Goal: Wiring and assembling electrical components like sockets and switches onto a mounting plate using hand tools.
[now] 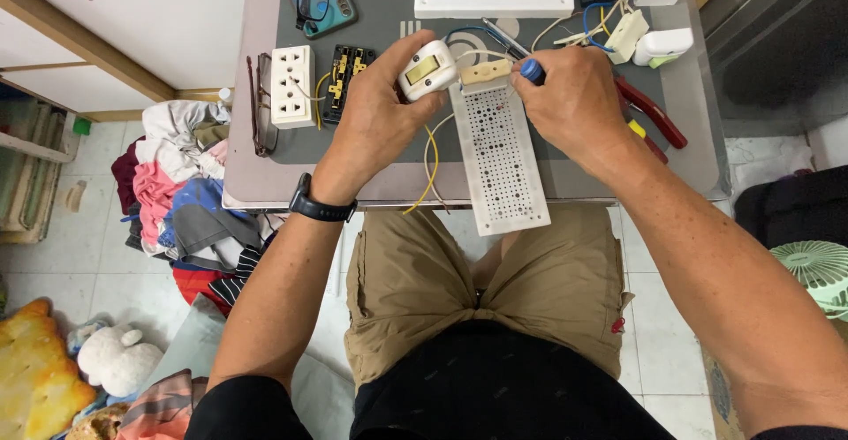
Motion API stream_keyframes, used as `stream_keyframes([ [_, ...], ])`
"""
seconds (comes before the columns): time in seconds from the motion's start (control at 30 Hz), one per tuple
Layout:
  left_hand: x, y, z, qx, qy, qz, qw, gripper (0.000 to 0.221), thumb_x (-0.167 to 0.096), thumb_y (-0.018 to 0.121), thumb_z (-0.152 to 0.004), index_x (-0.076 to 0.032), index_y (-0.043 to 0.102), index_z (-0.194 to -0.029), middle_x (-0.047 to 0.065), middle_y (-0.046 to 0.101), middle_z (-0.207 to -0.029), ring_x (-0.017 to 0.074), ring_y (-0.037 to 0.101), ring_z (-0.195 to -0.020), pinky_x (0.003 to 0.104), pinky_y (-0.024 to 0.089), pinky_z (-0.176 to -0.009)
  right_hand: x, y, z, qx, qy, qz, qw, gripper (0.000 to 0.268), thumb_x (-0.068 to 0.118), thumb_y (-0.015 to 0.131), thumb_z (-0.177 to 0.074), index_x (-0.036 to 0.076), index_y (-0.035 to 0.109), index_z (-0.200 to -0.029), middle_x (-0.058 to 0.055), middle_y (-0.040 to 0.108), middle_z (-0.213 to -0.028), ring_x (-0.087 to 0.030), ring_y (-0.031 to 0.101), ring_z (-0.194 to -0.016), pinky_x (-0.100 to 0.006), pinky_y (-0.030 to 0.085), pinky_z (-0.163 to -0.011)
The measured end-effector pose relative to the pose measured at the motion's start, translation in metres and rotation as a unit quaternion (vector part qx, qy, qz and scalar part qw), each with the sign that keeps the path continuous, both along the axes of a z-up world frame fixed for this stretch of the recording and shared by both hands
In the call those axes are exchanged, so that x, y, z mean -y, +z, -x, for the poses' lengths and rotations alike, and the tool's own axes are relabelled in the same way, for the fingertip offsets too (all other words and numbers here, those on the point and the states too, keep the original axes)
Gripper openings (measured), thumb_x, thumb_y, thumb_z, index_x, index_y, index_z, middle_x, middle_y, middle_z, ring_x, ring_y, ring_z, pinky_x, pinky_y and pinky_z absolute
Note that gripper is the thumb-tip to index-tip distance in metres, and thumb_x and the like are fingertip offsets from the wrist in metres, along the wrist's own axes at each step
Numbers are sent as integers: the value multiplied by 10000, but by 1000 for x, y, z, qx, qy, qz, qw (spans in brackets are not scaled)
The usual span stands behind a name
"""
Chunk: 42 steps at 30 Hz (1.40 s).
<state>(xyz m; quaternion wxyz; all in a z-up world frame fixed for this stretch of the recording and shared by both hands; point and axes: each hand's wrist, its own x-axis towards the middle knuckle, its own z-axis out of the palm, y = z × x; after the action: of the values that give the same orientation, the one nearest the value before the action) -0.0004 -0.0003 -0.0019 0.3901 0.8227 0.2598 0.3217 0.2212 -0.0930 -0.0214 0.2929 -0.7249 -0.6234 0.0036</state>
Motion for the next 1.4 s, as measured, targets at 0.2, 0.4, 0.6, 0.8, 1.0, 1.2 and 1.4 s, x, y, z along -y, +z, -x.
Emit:
stream_keyframes([
  [0.2, 0, 2, 0, 27, 20, 16, 999, 462, -69, 651, -873, -105, 527, -1316, 53, 631, -1179, 133, 573, -912, 273, 512, -753, -2, -7, 8, -36, 61, -14, 997, 501, 74, 635, -955, 121, 347, -549, 15, 220, -549, -137, 210, -547, -369, 221, -497],
  [0.4, 5, 18, 0, 49, -5, -38, 998, 539, 52, 593, -853, -116, 487, -1354, 46, 575, -1174, 151, 542, -894, 267, 426, -728, 5, 25, 20, -144, -5, 120, 982, 149, 204, 695, -904, 90, 775, -852, 27, 669, -691, -98, 411, -560, -334, 331, -484],
  [0.6, 8, 17, -24, 80, -29, -152, 985, 616, 142, 523, -819, -123, 446, -1369, 108, 533, -1328, 282, 573, -1226, 358, 466, -1006, 11, 3, 10, -83, 37, 82, 992, 200, 197, 686, -925, 72, 744, -780, 0, 682, -652, -145, 538, -573, -382, 399, -559],
  [0.8, -3, -6, -42, 28, -14, -245, 969, 778, 154, 457, -787, -204, 346, -1468, 127, 401, -1465, 353, 556, -1310, 433, 573, -933, 27, 16, 12, -5, -84, 155, 984, 612, 416, 757, -922, 51, 461, -530, -137, 438, -514, -341, 371, -553, -469, 325, -580],
  [1.0, 0, -3, -46, 53, -4, -204, 977, 742, 107, 519, -787, -255, 398, -1423, 75, 442, -1428, 311, 539, -1303, 416, 516, -995, 25, 44, 40, -160, -67, 197, 965, 239, 363, 790, -803, 129, 760, -841, -16, 641, -683, -178, 527, -629, -374, 403, -625],
  [1.2, 0, 5, -40, 57, -36, -216, 974, 711, 142, 488, -818, -202, 367, -1429, 94, 462, -1368, 311, 548, -1228, 430, 498, -938, 8, 26, 40, -254, -49, 201, 945, 179, 224, 726, -826, 144, 710, -666, 33, 616, -604, -101, 531, -582, -328, 402, -554],
  [1.4, -11, 5, -38, 56, -36, -227, 972, 720, 141, 512, -797, -202, 386, -1418, 98, 479, -1345, 307, 567, -1211, 406, 492, -937, 5, 5, 25, -129, -32, 32, 991, 361, 212, 739, -937, 51, 582, -654, -46, 479, -544, -205, 376, -529, -404, 333, -536],
])
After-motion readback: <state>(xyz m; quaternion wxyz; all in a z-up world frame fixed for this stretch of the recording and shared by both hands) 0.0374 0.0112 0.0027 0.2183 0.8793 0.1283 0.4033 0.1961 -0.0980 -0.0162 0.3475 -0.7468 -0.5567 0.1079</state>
